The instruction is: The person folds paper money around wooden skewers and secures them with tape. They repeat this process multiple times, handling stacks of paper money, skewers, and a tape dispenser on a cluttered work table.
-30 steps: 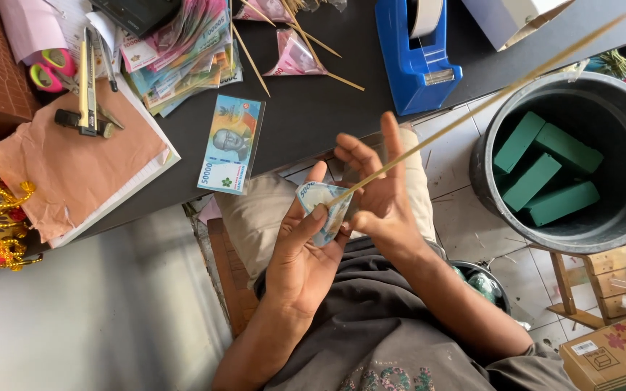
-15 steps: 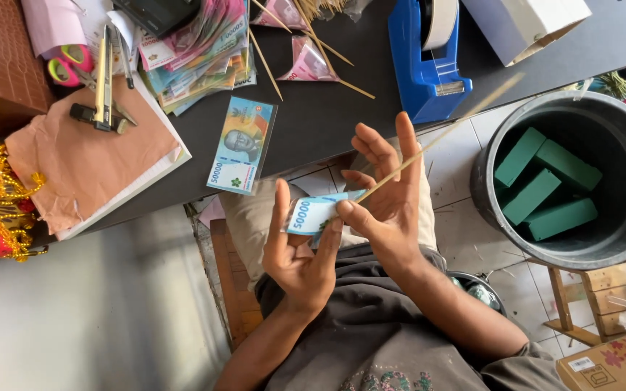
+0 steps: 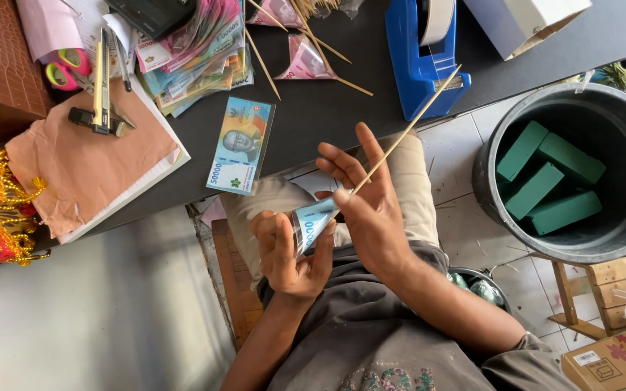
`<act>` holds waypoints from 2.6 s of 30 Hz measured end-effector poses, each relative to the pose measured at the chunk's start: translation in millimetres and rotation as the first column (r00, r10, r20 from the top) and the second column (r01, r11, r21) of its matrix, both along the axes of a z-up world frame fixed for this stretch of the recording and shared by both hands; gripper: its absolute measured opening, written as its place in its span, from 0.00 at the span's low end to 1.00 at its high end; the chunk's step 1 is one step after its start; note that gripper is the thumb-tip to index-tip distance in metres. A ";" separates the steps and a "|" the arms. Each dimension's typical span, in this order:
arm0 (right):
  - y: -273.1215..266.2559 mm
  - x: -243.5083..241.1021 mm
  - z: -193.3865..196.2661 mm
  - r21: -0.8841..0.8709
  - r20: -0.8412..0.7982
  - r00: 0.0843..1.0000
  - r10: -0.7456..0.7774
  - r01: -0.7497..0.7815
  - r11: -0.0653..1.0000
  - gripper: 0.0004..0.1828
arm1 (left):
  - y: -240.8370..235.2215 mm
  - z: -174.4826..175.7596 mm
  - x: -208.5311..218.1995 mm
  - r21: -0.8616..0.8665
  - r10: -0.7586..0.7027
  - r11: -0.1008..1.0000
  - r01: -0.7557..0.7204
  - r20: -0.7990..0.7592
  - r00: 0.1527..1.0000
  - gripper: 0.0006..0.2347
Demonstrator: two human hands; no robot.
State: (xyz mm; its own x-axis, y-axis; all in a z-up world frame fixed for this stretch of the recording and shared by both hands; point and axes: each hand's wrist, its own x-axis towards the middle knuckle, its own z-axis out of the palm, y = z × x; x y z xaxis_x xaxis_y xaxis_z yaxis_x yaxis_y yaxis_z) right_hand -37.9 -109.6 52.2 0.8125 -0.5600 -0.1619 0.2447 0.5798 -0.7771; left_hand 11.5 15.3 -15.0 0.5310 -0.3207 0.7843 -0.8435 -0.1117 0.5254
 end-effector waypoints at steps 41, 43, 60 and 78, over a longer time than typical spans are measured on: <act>-46.6 -51.7 20.9 -0.943 0.033 0.974 -0.222 -0.043 -0.329 0.05 | 6.2 86.7 49.3 0.081 -0.053 0.981 0.178 -0.765 0.642 0.37; -45.6 -51.2 22.4 -0.952 0.053 0.971 -0.231 -0.021 -0.306 0.04 | 5.7 83.1 46.8 0.001 -0.102 0.986 0.166 -0.782 0.615 0.36; -61.2 -65.8 2.6 -0.929 -0.135 0.959 -0.249 -0.210 -0.306 0.07 | 16.4 94.9 52.8 0.206 0.016 0.958 0.198 -0.730 0.683 0.46; -25.3 -53.0 -43.0 -0.337 -0.139 0.899 0.416 -0.438 0.833 0.10 | 11.8 75.8 75.3 -0.353 -0.461 0.881 0.314 -0.791 0.404 0.22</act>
State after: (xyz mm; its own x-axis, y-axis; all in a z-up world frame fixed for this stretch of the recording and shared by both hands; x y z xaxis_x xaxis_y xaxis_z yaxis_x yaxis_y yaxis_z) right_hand -90.8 -134.8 9.2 0.9793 -0.1878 -0.0748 -0.0149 0.3020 -0.9532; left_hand 86.8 27.1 60.8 0.7877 -0.6100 0.0859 0.0761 0.2347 0.9691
